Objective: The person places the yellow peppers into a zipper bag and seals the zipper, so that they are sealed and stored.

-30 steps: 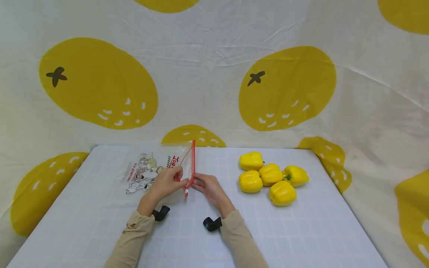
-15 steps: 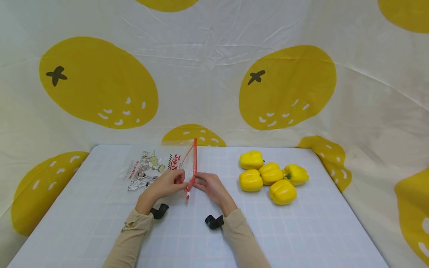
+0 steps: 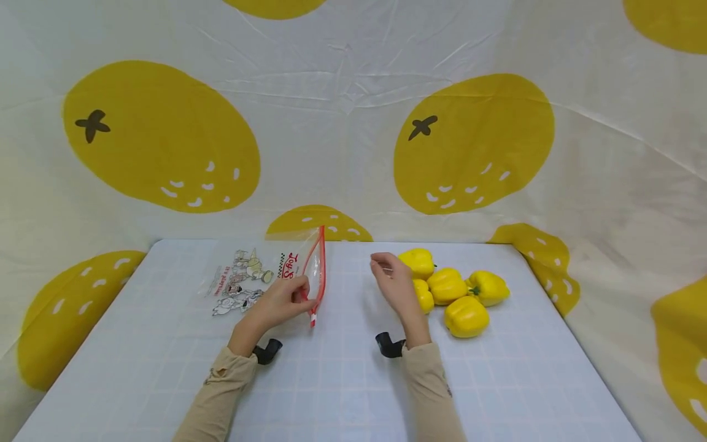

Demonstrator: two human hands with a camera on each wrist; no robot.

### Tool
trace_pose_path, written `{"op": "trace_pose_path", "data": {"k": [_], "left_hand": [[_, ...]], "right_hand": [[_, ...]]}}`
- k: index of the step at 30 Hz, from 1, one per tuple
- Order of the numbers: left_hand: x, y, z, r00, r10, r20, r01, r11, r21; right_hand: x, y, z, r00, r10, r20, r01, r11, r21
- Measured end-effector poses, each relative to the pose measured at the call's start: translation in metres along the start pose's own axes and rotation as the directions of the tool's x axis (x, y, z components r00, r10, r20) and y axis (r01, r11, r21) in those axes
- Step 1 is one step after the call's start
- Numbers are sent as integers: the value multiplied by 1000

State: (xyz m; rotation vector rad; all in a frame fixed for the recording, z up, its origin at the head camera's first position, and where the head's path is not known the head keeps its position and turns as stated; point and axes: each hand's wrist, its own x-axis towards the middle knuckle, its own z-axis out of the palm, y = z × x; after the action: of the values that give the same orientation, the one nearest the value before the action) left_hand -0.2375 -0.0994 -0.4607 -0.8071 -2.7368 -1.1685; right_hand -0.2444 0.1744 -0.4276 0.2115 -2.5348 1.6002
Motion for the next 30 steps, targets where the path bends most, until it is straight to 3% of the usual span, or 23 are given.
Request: {"op": "trace_pose_path", "data": {"k": [2, 5, 10, 13, 20, 30], "left_hand": [[0, 0, 1, 1000, 0, 0, 0, 1000, 0], [0, -1, 1, 1000, 12, 2, -12, 1000, -3], [-1, -1, 0, 1000, 21, -6, -21, 1000, -5], [-2, -1, 0, 1000, 19, -5, -19, 1000, -1], [-2, -3, 2, 1000, 21, 5, -21, 1000, 13], [-2, -3, 2, 1000, 27, -9, -27, 1000, 9]], "right_hand": [[-2, 2, -20, 998, -7, -59, 2, 997, -82], [-5, 9, -48, 994, 46, -99, -64, 981, -185], [-13, 19, -82, 977, 212, -30, -211, 932, -296], [-16, 24, -93, 966, 259, 19, -238, 912, -333], [-21, 28, -97, 952, 282, 121, -223, 906, -360], [-20, 29, -86, 909, 316, 271, -204, 906, -370]]}}
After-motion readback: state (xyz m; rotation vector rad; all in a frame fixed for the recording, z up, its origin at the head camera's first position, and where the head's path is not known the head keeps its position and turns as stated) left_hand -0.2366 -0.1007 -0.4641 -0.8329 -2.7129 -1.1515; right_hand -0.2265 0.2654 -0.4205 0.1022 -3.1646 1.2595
